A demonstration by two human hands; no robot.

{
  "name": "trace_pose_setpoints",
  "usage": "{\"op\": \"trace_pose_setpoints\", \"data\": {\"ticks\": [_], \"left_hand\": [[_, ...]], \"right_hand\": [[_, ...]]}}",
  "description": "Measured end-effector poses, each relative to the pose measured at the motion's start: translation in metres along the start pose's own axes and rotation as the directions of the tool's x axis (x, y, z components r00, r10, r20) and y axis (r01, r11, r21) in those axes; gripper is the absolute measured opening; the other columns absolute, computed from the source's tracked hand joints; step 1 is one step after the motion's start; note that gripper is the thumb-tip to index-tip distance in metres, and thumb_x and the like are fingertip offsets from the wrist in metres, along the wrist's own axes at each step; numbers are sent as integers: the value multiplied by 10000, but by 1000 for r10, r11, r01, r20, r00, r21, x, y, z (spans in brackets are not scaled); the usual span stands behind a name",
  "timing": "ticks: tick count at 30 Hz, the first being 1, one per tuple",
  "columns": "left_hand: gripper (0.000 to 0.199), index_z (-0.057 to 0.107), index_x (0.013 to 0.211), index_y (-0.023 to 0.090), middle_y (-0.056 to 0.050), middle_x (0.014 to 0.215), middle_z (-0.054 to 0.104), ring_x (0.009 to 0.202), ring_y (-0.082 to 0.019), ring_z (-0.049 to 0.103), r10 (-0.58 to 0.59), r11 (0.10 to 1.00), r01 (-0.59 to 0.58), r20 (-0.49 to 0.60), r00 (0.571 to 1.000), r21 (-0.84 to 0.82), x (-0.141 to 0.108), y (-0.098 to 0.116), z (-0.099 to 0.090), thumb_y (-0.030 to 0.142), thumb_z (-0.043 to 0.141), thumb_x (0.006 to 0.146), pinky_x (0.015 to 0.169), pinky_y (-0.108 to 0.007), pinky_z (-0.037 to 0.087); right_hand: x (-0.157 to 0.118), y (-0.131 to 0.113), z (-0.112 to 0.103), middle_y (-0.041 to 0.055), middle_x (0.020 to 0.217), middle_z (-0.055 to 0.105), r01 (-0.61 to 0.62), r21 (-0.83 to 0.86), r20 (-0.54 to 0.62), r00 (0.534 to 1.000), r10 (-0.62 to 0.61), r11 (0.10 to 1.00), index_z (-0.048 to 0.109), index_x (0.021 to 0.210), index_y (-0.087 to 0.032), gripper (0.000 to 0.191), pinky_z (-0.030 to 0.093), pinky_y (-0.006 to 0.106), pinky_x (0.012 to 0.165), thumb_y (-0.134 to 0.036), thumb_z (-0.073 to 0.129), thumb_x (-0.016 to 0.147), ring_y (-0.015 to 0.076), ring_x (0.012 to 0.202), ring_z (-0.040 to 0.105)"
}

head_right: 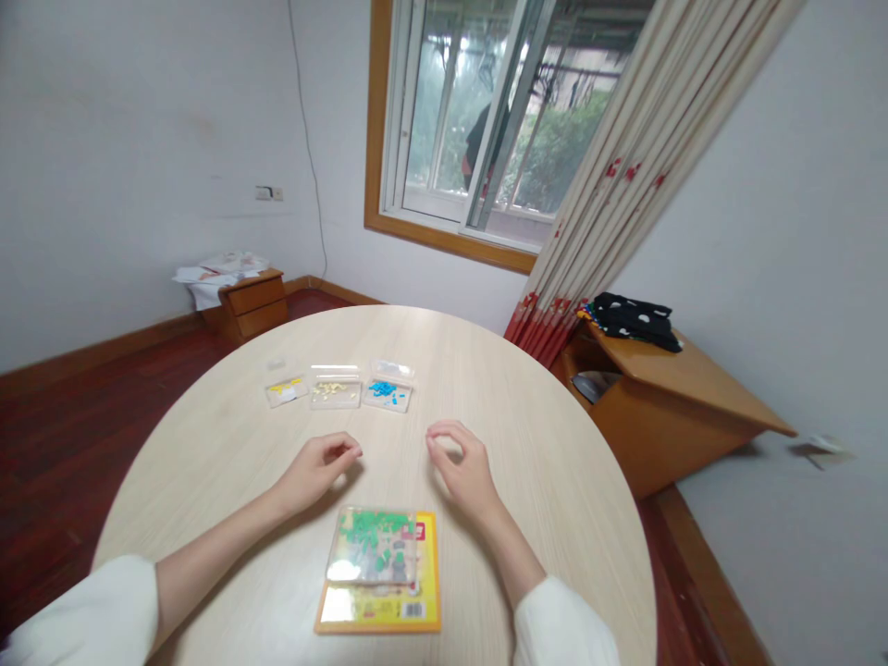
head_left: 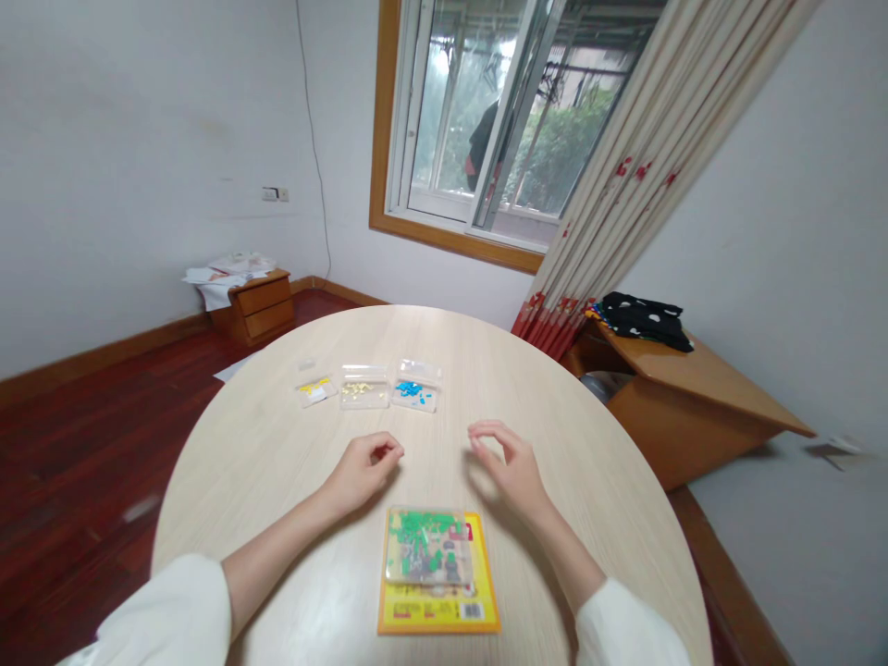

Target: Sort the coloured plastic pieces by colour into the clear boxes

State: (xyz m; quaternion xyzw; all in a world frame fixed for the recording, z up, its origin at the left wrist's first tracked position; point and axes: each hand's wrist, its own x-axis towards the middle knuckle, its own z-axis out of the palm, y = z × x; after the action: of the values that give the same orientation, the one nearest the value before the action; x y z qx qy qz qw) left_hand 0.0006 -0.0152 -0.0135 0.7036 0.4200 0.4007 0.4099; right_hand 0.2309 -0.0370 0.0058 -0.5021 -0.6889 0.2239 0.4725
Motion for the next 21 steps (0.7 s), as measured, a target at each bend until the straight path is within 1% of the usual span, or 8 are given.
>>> {"op": "trace_pose_setpoints", "data": {"ticks": [2, 4, 5, 8, 10, 13, 17, 21], "left_hand": [[279, 497, 571, 166, 31, 507, 482, 504, -105, 439, -62, 998, 60, -66, 996, -33, 8, -8, -5, 402, 497, 720, 514, -222, 337], [321, 442, 519, 178, 55, 445, 414, 446, -89, 381, -106, 994, 99, -137, 985, -51, 14, -16, -11, 440, 511, 691, 473, -213, 290], [337, 427, 504, 182, 60, 428, 399, 430, -85, 367, -120, 992, 111, -170, 978, -58, 16, -19, -13, 455, 515, 682, 464, -212, 277], [352, 437, 496, 180, 55, 411, 423, 409, -87, 391, -154, 986, 135, -221, 963, -100, 21, -27, -19, 473, 527, 670, 463, -215, 295], [325, 478, 529, 172, 44, 427, 468, 418, -101, 451, -178, 978, 147, -227, 957, -148, 22, -29, -21, 458, 541, 672, 481, -224, 344], [264, 537, 598, 158, 23, 479, 530, 467, -125, 529, -183, 969, 136, -228, 956, -205, 24, -33, -19, 410, 565, 671, 523, -246, 417], [203, 606, 743, 144, -3, 634, 590, 586, -130, 572, -96, 981, 46, -263, 960, -188, 24, -37, -14, 328, 608, 660, 601, -268, 476], [467, 568, 1095, 166, -67, 977, 602, 855, -156, 588, 24, 988, -59, -236, 971, -143, 20, -37, -8, 281, 661, 652, 841, -345, 470]], "right_hand": [[35, 22, 11, 97, 1024, 626, -41, -29, -51, 998, 40, 999, 614, 965, -202, 246, 441, 389, 831, -330, 561, 761, 221, 952, 577], [69, 42, 27, 116, 1223, 531, -81, -16, -77, 994, 79, 997, 529, 1167, -230, 457, 459, 381, 818, -315, 592, 722, 229, 1035, 545], [84, 51, 35, 115, 1277, 490, -84, -14, -85, 993, 83, 996, 495, 1215, -247, 533, 463, 376, 818, -300, 612, 698, 233, 1069, 525], [117, 69, 58, 108, 1264, 512, -60, -7, -77, 995, 60, 998, 553, 1161, -221, 484, 443, 378, 871, -244, 602, 680, 237, 1105, 506], [128, 75, 67, 115, 1119, 612, -56, 3, -55, 997, 57, 998, 628, 1034, -173, 335, 450, 382, 858, -236, 542, 716, 232, 1012, 566], [128, 80, 69, 94, 897, 690, -48, 17, -18, 999, 48, 999, 676, 853, -150, 239, 470, 371, 818, -245, 481, 754, 212, 858, 623], [102, 78, 51, 70, 849, 710, -30, 36, 47, 999, 28, 999, 689, 800, -157, 211, 493, 335, 785, -258, 513, 742, 196, 818, 643], [57, 66, 32, 72, 915, 714, -32, 37, 86, 996, 29, 999, 701, 871, -173, 233, 503, 340, 806, -272, 516, 770, 192, 854, 654]]}}
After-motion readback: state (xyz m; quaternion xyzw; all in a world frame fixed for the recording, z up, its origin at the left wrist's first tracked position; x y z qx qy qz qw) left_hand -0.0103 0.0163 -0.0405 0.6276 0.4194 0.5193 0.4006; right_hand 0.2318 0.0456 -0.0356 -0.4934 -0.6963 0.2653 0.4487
